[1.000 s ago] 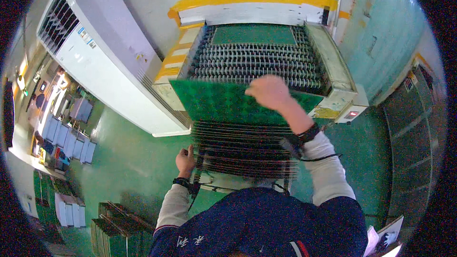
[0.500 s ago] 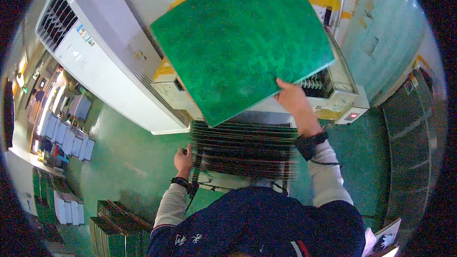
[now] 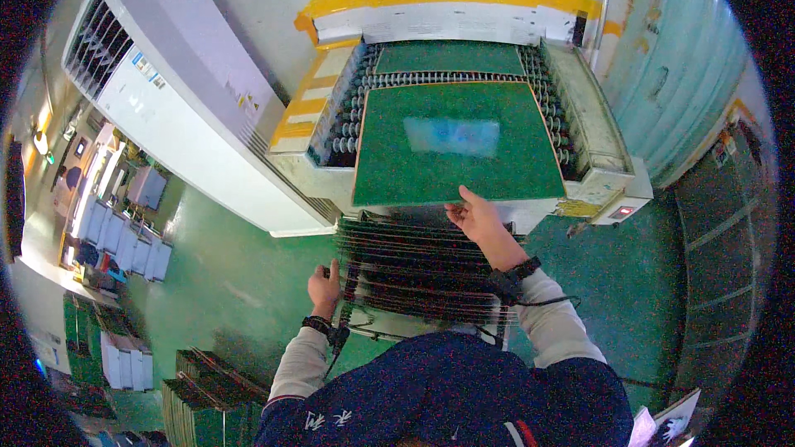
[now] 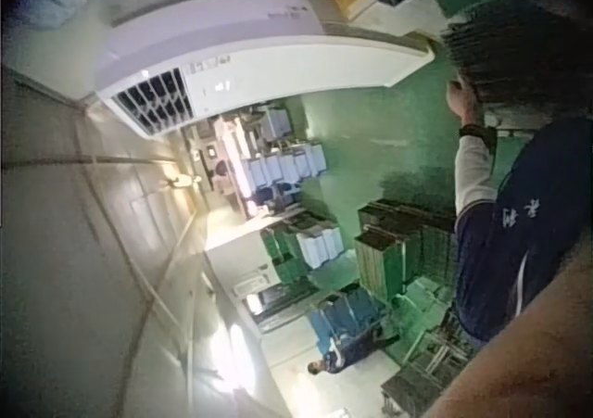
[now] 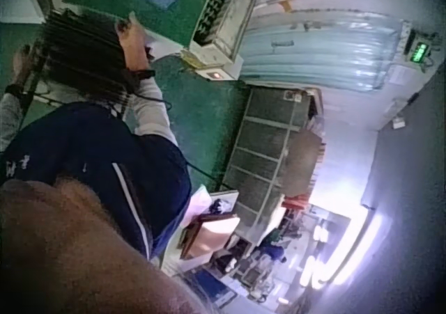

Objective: Checking logs and feeding printed circuit boards into a processing machine.

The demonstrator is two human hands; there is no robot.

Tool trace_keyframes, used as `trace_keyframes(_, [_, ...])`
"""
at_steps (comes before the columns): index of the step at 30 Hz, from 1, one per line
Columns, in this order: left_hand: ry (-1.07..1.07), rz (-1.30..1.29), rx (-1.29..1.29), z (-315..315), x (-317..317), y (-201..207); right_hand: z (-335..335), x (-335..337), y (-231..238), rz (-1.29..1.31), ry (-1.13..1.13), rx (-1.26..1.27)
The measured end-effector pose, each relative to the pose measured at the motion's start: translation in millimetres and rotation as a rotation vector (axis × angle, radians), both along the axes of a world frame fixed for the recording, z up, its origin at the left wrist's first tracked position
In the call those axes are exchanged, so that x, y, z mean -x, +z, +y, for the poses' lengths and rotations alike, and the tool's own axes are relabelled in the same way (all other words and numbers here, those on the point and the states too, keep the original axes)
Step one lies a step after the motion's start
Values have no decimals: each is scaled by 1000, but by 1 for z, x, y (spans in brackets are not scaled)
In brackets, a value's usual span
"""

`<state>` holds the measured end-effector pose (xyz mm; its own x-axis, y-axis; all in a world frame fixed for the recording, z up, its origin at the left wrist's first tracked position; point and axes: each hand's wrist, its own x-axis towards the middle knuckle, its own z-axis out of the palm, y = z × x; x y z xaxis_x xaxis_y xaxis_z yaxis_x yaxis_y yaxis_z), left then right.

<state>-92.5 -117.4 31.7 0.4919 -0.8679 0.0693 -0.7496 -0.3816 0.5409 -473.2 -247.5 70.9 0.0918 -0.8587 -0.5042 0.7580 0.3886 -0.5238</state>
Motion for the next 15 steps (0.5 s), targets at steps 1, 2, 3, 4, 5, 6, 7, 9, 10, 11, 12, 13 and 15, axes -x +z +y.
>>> trace_keyframes(1, [5, -18, 14, 0, 1, 1, -4, -3, 0, 39, 23, -20])
trace_keyframes(2, [10, -34, 30, 0, 1, 1, -7, -4, 0, 79, 47, -37])
trace_keyframes(3, [15, -29, 23, 0, 0, 0, -12, -3, -2, 78, 97, -8])
trace_keyframes(4, [20, -23, 17, -1, -1, -3, -16, -1, -2, 77, 147, 21])
trace_keyframes(5, [26, -16, 10, -1, -1, -5, -21, -1, -2, 77, 197, 51])
trace_keyframes(6, [24, -5, 10, -1, -2, -6, -26, -1, -1, 79, 206, 45])
trace_keyframes(7, [22, 6, 9, -1, -3, -7, -31, -1, -1, 80, 216, 39])
trace_keyframes(9, [32, 19, -7, -2, -1, -5, -36, -4, 3, 79, 210, 40])
trace_keyframes(10, [44, 19, -23, -2, 0, -4, -37, -7, 3, 75, 194, 48])
trace_keyframes(11, [54, 20, -38, -2, 2, -2, -38, -9, 3, 72, 177, 57])
trace_keyframes(12, [55, 18, -28, -2, 2, -2, -40, -10, 1, 70, 157, 56])
trace_keyframes(13, [55, 17, -18, -3, 3, -2, -42, -13, 0, 69, 136, 55])
trace_keyframes(15, [56, 12, -8, -2, 2, -3, -45, -16, -3, 63, 114, 48])
